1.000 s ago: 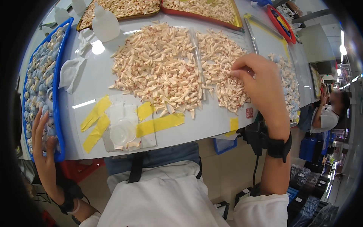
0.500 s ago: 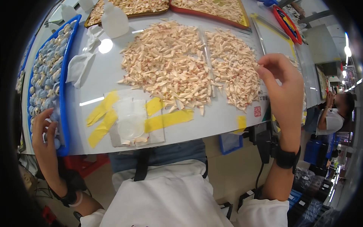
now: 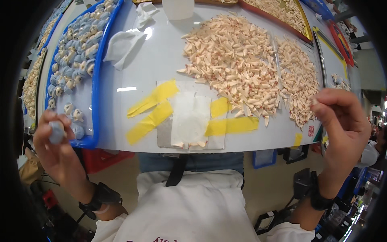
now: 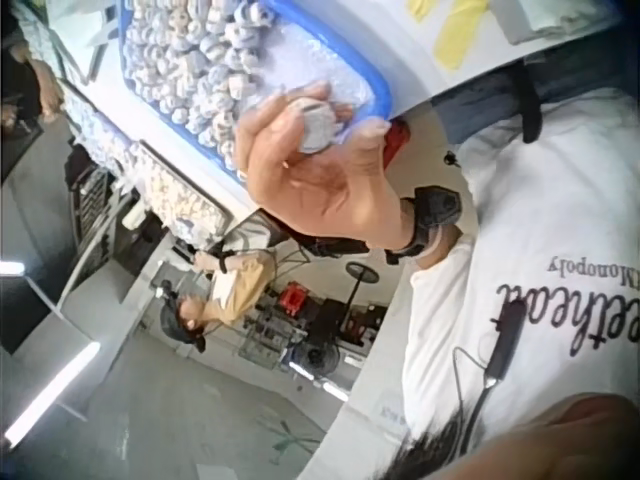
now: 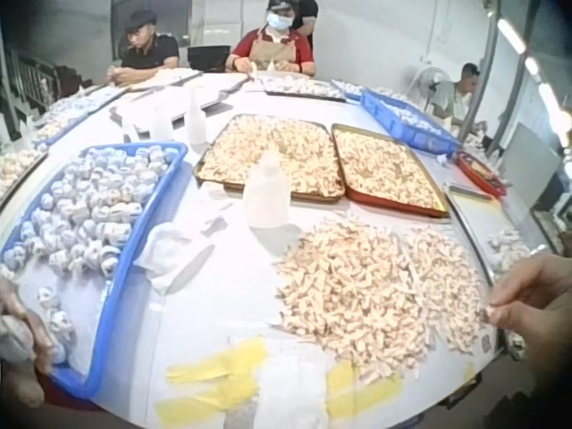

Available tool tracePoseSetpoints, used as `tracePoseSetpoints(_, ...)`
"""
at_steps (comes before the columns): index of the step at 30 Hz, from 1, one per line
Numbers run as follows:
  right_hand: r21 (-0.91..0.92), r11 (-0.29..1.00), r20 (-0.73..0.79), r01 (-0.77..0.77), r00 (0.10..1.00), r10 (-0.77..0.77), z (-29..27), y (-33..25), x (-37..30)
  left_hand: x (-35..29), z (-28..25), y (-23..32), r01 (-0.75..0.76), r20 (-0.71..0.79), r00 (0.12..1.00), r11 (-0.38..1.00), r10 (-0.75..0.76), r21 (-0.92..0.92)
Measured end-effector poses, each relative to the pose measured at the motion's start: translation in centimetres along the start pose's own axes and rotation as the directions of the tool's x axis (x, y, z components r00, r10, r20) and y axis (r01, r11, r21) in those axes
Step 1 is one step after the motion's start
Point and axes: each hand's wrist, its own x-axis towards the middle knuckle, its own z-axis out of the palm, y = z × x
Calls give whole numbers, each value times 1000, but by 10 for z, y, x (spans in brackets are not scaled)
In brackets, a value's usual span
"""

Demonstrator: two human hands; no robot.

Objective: The person assembles small figurines by hand, picking up a base figure and attaching small white components to it. They repeatedly pick up a figure from a blue tray, attach parts, and place the finished figure back into the tray.

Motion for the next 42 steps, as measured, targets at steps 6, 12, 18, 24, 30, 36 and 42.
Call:
tracePoseSetpoints(6, 128, 988, 178, 87, 978, -110, 55, -36, 0, -24, 42, 16, 173, 121, 983, 908, -137, -382)
tracePoseSetpoints(12, 99, 975, 378, 198, 899, -221, 76, -48, 6, -32, 61, 28, 380, 159, 919, 699, -361, -605)
tracePoseSetpoints(18, -50, 947, 471, 317, 844, -257, 90, -59, 7, -35, 62, 24, 417, 210, 902, 638, -377, -647)
tracePoseSetpoints(24, -129, 907, 465, 401, 832, -302, 95, -59, 9, -30, 66, 35, 487, 212, 842, 530, -496, -694)
tracePoseSetpoints(30, -161, 911, 455, 379, 848, -272, 94, -66, 6, -40, 65, 28, 446, 235, 887, 609, -397, -657)
tracePoseSetpoints(36, 149, 945, 359, 289, 875, -325, 95, -83, -15, -31, 67, 32, 424, 324, 904, 673, -279, -606)
tracePoseSetpoints(42, 347, 909, 544, 230, 740, -395, 82, -65, -20, -30, 71, 35, 396, 352, 915, 618, -199, -679)
